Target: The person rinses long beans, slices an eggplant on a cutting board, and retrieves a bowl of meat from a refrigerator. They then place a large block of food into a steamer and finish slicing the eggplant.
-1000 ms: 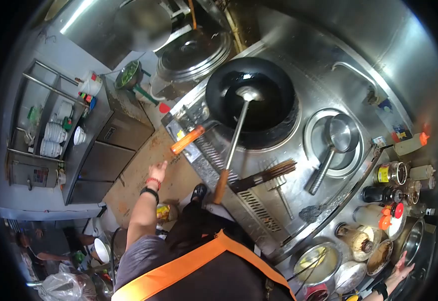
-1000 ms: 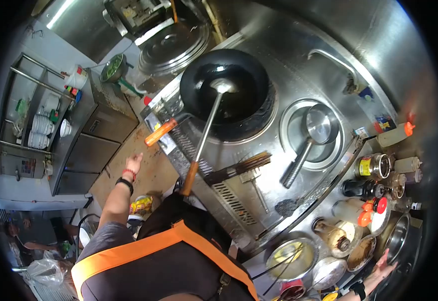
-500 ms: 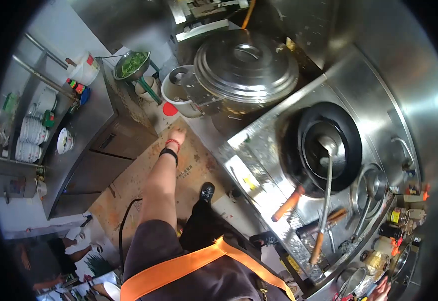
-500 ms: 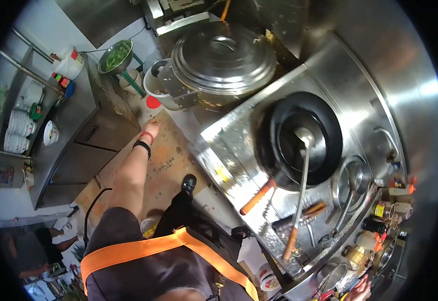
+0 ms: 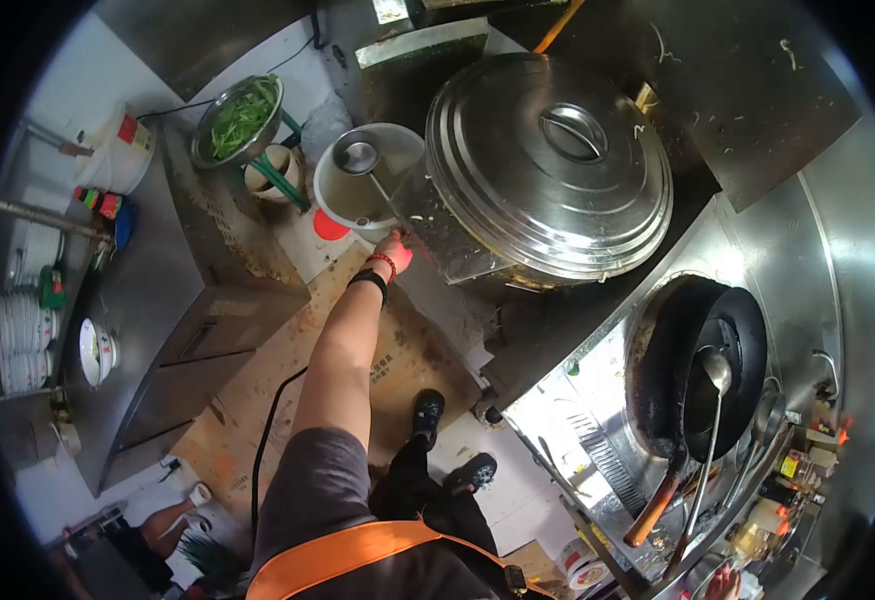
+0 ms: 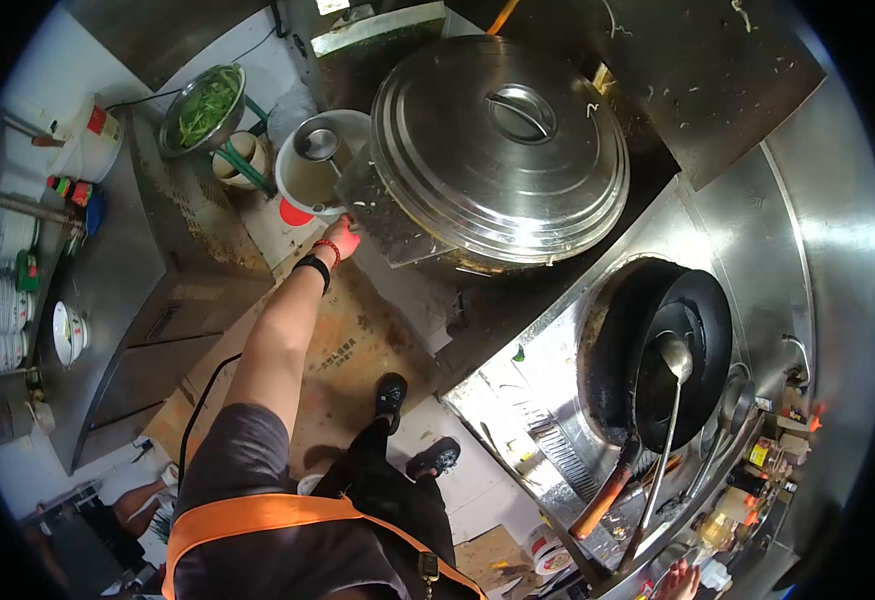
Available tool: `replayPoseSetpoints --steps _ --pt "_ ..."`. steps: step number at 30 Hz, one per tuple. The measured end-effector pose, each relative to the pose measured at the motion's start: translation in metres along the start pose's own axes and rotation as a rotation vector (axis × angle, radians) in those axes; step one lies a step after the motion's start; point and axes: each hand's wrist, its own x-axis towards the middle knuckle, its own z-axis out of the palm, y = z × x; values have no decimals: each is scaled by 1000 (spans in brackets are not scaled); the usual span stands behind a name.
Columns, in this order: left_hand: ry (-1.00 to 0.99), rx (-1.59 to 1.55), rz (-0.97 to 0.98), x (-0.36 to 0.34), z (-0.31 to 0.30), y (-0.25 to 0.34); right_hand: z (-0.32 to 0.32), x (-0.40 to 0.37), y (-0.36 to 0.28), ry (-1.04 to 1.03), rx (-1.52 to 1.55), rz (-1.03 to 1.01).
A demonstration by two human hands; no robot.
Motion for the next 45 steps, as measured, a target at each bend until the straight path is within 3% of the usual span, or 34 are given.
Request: replayPoseSetpoints --steps 7,8,9,10,16,17,19,22,27,30,33,35,38,41,45 --pt "-152 164 374 -57 44 12 -44 -2 31 -172 -11 -15" --pt "-206 92 253 -71 48 23 8 -44 13 33 -17 12" --pt "-260 23 137 -84 49 34 14 -50 15 35 -24 20" --pt "-246 37 174 -83 56 27 -3 -33 32 -30 35 27" --pt "-407 44 283 -122 37 2 48 -90 3 -5 -61 0" --pt "-422 82 308 -136 33 -6 65 -106 -13 -77 -57 4" --pt "-545 126 213 -191 12 -28 106 -153 -45 -409 -68 -150" --pt "-500 213 149 -266 -12 -49 133 -173 -52 -773 26 -240" --pt "-307 15 -50 -403 -21 -104 159 -177 -35 -1300 274 -30" --pt "-191 -149 -214 -502 -8 -127 179 -199 -15 -1729 123 62" --pt "-120 -299 -465 -612 23 -148 199 -222 39 -1885 -232 118" --pt "-81 -97 -511 -671 67 -178 204 -238 57 -1989 -396 -91" --pt "-235 62 -423 -755 114 -195 210 -270 54 -2033 -402 -63" --pt "-455 -119 -493 -784 130 -193 222 -304 39 -2008 -362 -91" --pt "-417 -238 -510 -785 125 -221 254 -348 45 -1993 -393 -321"
